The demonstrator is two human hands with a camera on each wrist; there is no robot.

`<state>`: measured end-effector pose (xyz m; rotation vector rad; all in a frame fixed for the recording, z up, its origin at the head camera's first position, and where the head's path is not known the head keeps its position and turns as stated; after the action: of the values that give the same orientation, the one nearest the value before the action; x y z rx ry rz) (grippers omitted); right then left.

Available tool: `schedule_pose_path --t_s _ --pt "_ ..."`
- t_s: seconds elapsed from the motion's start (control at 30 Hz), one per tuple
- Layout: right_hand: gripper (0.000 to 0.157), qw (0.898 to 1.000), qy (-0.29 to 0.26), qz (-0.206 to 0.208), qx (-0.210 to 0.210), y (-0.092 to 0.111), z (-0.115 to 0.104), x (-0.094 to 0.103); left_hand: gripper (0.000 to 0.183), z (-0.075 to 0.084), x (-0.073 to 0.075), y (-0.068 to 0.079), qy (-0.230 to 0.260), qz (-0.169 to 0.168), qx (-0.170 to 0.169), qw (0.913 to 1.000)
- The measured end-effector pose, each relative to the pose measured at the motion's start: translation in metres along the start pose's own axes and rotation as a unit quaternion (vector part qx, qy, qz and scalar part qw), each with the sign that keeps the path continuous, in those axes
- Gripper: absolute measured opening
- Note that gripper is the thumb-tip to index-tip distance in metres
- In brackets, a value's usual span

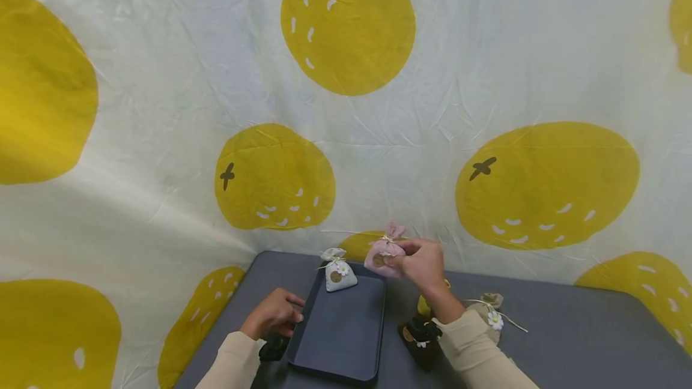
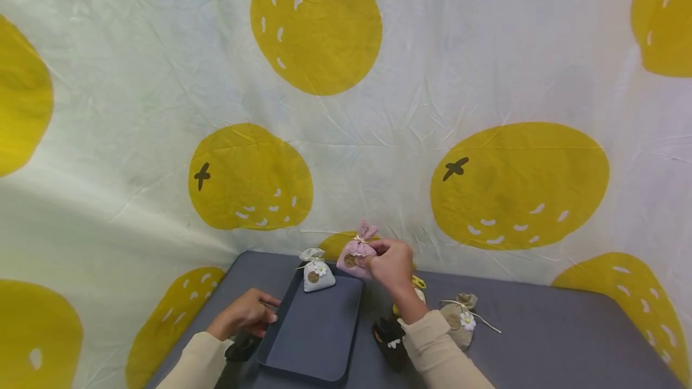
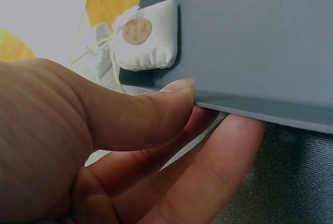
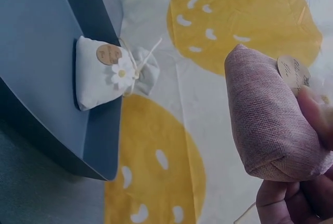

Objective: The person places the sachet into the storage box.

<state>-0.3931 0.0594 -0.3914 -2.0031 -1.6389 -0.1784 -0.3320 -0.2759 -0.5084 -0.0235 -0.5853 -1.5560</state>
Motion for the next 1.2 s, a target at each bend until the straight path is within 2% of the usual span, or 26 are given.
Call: schedule_pose_path --t_s 0.17,0.63,0.83,1.2 --pt "0.024 1.0 0.008 -0.011 -0.004 -0.005 0.005 -0.007 0.036 0.001 0.0 0.0 0.001 0.004 0.001 1.0" --pt "0.018 0.999 0.035 -0.005 0.009 -0.012 0.009 -0.022 0.037 -0.001 -0.002 -0.001 0.006 0.003 -0.013 0.9999" --pt "0.017 0.999 0.032 0.002 0.02 -0.014 0.008 -0.03 0.037 0.0 -0.001 0.001 0.005 0.003 -0.01 0.9999" --pt "0.018 1.0 0.026 -0.001 0.011 -0.017 0.011 -0.042 0.037 0.001 -0.003 0.001 -0.003 0.004 -0.013 0.9999"
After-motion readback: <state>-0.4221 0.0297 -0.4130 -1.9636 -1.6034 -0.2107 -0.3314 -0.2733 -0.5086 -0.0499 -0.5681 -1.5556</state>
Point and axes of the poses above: each hand's wrist, its own y-axis away from the middle knuckle, its own x-axis out of the back of the hand, z = x × y, the point moved 7 cm from there along -y, towards the middle knuckle, and after that the axes turned 11 degrees about y, right-handed, at the moved point
